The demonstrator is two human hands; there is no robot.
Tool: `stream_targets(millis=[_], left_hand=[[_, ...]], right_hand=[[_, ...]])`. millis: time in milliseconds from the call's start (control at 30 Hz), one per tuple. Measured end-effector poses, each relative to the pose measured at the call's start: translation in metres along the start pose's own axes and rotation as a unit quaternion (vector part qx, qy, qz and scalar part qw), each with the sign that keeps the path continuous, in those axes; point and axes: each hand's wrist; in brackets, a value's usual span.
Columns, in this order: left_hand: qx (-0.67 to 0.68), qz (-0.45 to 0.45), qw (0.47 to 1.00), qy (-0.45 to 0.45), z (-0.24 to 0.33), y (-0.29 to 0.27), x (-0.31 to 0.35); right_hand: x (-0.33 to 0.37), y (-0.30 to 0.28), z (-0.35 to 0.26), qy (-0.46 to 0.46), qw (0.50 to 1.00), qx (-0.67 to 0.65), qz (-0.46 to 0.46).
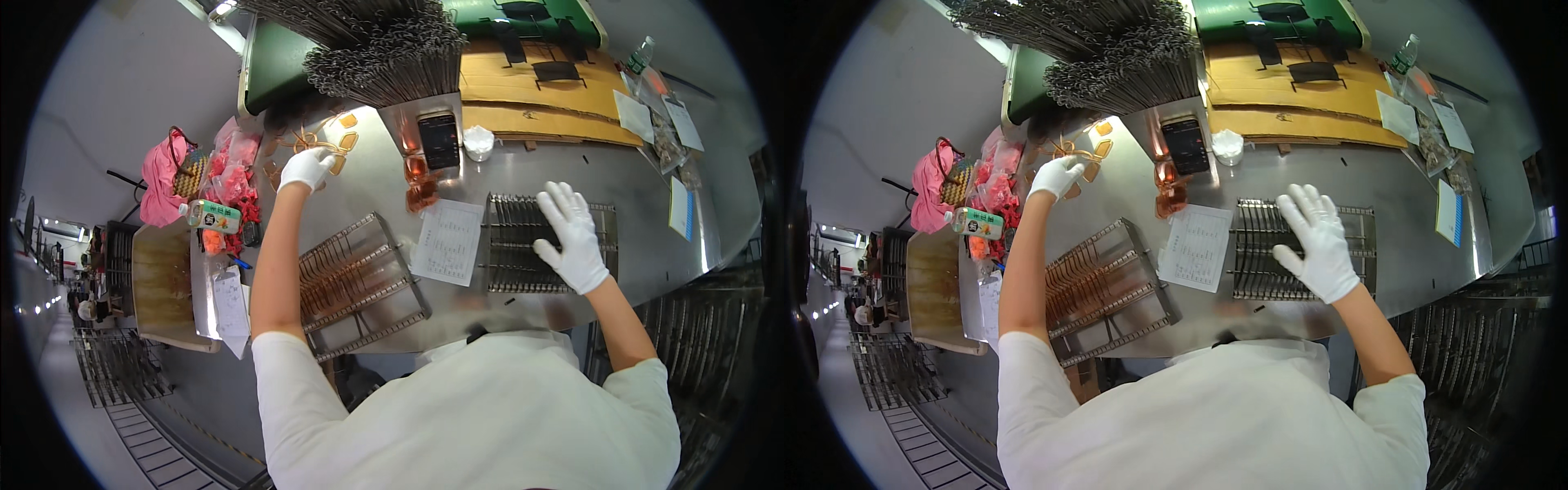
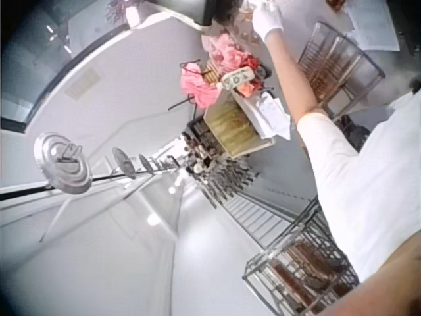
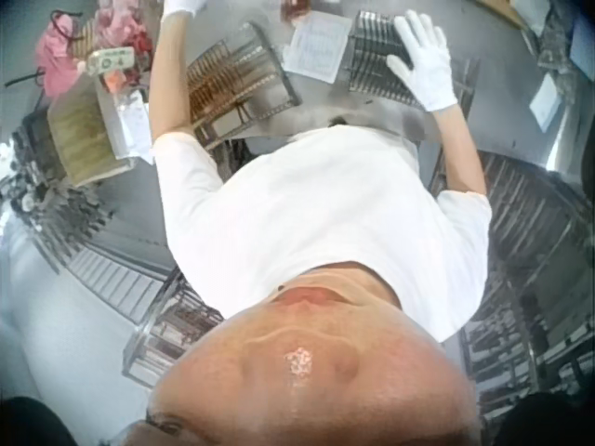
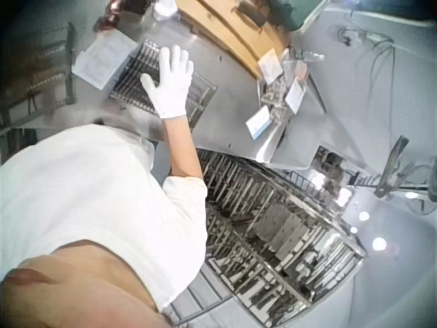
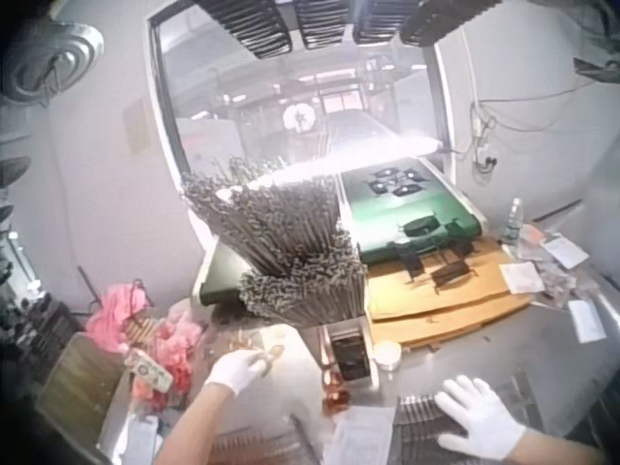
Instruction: The person assembles decorative hangers by inserting black plastic pieces into a metal rack and arranging copper wire loops on a separate rack. The person handles the components one at a time and places them into the racks on the workbench.
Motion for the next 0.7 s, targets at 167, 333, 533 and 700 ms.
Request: stream_targets(millis=[167,333,533,700], left_hand=[[-0.021,-0.009,0.974,-0.226,-0.113,0.049,-0.103],[0.11,0.079,0.947,-0.292,-0.092,0.064,-0.117],[0.037,-0.003,0.966,-0.258,-0.09,0.056,-0.115],[-0.008,-0.106,0.965,-0.242,-0.099,0.048,-0.098]], right_hand=[[0.006,-0.004,0.0,0.025,0.995,-0.056,0.076],[0.021,-0.007,0.0,0.066,0.993,-0.06,0.081],[0.019,-0.005,0.002,0.086,0.988,-0.091,0.085],[0.017,-0.001,-0.001,0.066,0.989,-0.095,0.093]])
Point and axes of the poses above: each hand's wrist, its own x-axis away from the middle knuckle, its own y-axis out of the palm, z = x × y, and after that the axes turned 12 degrees about -z, right-handed
